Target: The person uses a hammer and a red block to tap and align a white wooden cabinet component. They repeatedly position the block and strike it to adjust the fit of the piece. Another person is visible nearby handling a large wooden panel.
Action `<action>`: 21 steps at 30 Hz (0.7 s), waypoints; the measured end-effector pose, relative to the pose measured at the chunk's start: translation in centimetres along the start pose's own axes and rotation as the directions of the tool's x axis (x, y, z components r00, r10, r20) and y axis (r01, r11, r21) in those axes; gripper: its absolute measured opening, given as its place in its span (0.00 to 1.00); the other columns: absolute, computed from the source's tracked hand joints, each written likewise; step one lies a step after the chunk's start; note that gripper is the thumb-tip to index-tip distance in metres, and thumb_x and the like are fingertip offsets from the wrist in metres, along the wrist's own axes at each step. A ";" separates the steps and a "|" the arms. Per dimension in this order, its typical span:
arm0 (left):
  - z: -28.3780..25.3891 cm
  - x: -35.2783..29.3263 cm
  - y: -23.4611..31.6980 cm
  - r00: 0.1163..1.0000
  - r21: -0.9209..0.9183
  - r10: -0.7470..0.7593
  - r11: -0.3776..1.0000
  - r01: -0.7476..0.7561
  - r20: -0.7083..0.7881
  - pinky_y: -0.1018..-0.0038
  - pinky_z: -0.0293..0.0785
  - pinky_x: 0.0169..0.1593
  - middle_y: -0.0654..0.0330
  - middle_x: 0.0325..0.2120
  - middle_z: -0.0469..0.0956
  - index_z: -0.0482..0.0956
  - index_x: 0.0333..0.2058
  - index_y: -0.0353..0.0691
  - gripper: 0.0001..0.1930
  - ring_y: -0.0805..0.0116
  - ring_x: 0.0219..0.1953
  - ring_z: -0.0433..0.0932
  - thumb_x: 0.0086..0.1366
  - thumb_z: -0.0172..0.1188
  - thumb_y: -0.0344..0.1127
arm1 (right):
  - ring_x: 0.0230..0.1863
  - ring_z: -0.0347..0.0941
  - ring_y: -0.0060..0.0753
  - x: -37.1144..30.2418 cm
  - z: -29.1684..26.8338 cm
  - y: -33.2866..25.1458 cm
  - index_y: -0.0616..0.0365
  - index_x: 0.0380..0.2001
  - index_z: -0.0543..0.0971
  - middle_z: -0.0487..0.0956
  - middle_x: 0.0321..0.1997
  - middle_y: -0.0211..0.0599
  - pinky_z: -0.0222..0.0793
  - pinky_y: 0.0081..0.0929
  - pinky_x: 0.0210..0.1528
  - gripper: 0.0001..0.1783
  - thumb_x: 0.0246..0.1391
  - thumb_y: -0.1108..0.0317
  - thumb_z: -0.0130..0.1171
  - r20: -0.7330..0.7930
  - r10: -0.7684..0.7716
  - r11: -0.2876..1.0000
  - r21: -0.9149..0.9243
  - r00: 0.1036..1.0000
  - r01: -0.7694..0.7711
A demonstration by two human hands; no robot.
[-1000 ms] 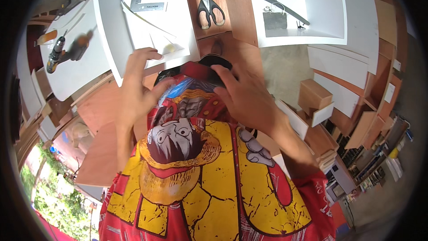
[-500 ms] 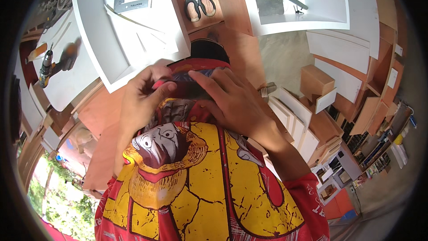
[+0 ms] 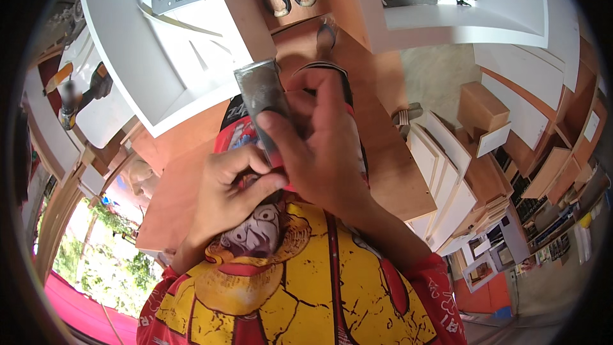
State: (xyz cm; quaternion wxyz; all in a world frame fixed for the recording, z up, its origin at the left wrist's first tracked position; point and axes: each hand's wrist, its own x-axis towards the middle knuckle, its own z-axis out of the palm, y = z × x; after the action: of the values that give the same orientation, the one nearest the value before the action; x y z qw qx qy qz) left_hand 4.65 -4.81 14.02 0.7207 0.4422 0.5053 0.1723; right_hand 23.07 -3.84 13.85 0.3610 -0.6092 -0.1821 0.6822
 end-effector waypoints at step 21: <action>-2.8 6.4 -5.5 0.771 0.732 0.563 0.653 -0.194 -0.298 0.69 0.73 0.40 0.58 0.38 0.86 0.87 0.40 0.36 0.14 0.62 0.35 0.77 0.57 0.78 0.34 | 0.34 0.81 0.47 4.9 -3.4 -1.2 0.56 0.53 0.84 0.82 0.36 0.41 0.76 0.41 0.37 0.19 0.60 0.80 0.60 0.480 -0.337 0.215 -0.798 0.810 0.563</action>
State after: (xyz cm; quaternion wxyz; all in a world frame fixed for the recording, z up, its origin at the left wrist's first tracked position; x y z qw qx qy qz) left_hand 3.81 -2.05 5.56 0.3024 0.7064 0.5925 0.2421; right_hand 26.66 -0.16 10.59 0.1210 -0.5485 -0.7333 0.3832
